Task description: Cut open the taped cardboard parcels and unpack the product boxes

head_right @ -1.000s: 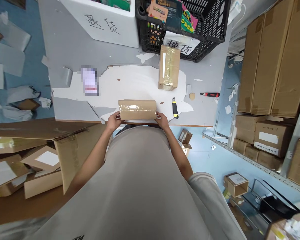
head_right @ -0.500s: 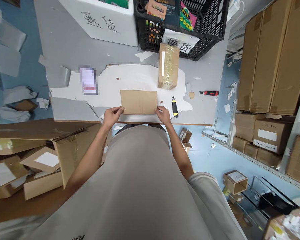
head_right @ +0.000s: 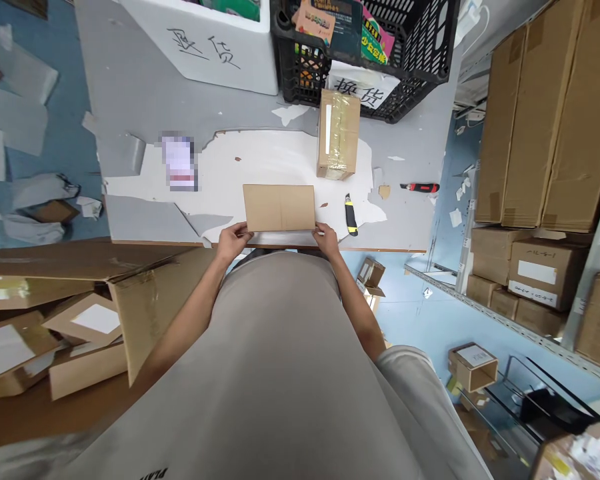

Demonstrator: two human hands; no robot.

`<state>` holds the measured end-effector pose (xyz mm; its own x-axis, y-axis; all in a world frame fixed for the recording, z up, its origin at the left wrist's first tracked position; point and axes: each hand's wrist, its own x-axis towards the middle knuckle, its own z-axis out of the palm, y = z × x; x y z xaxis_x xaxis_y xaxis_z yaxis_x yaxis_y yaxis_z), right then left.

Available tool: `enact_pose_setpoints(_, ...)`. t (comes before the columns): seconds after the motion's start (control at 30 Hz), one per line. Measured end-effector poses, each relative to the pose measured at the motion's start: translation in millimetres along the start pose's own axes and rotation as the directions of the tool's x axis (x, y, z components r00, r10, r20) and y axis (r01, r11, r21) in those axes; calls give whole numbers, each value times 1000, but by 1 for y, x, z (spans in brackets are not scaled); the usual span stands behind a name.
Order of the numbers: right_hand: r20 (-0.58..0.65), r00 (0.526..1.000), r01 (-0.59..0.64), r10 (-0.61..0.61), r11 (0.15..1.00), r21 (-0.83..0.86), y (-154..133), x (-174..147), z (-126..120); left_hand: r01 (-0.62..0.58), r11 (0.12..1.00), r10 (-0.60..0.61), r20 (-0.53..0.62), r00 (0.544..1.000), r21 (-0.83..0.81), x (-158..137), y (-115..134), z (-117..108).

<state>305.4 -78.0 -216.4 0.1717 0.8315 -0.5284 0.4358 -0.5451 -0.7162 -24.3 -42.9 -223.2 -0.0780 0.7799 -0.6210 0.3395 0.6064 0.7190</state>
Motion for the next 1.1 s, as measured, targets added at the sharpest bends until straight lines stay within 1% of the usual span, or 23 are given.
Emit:
enact_pose_setpoints(0.07, -12, 1000, 17, -17, 1000, -3, -5, 2, -4, -1, 1000, 0, -22, 1000, -18, -3, 7, 2)
enact_pose_setpoints(0.13, -34, 998, 49, -49, 999, 2, -12, 6, -12, -29, 999, 26, -62, 998, -43, -5, 18, 1)
enact_pose_setpoints(0.23, -75, 990, 125, -123, 992, 33, -27, 12, -26, -136, 989, 127, -136, 982, -55, -9, 39, -9)
enact_pose_setpoints(0.33, -123, 977, 180, -172, 982, 57, -42, 17, -37, -244, 970, 238, -192, 952, -8, -11, 59, -24)
enact_pose_setpoints(0.4, -138, 974, 189, -180, 981, 52, -49, 20, -39, -253, 967, 254, -190, 948, 31, -9, 68, -31)
enact_pose_setpoints(0.47, -138, 978, 161, -155, 986, 32, -52, 21, -39, -203, 977, 210, -148, 966, 63, -5, 70, -34)
enact_pose_setpoints(0.53, -135, 985, 113, -110, 993, 14, -52, 21, -37, -149, 986, 155, -98, 983, 69, -2, 68, -33)
enact_pose_setpoints(0.63, -140, 988, 70, -68, 997, 14, -49, 18, -35, -137, 990, 139, -61, 988, 36, -2, 61, -27)
enact_pose_setpoints(0.73, -160, 986, 58, -51, 998, 38, -46, 11, -35, -130, 991, 132, -85, 988, 25, -10, 58, -22)
enact_pose_setpoints(0.83, -151, 987, 67, -55, 995, 72, -44, 5, -32, -118, 993, 120, -125, 985, 20, -20, 62, -17)
enact_pose_setpoints(0.9, -136, 988, 81, -68, 992, 92, -41, 3, -31, -136, 990, 138, -144, 980, 20, -28, 68, -14)
enact_pose_setpoints(1.0, -153, 986, 78, -60, 991, 109, -34, 7, -34, -194, 979, 202, -157, 967, 63, -45, 83, -9)
enact_pose_setpoints(1.07, -186, 982, 61, -38, 991, 120, -26, 11, -41, -253, 960, 268, -129, 955, 119, -61, 97, -4)
enact_pose_setpoints(1.1, -205, 979, 49, -22, 990, 129, -21, 13, -46, -291, 945, 306, -96, 947, 147, -70, 105, -2)
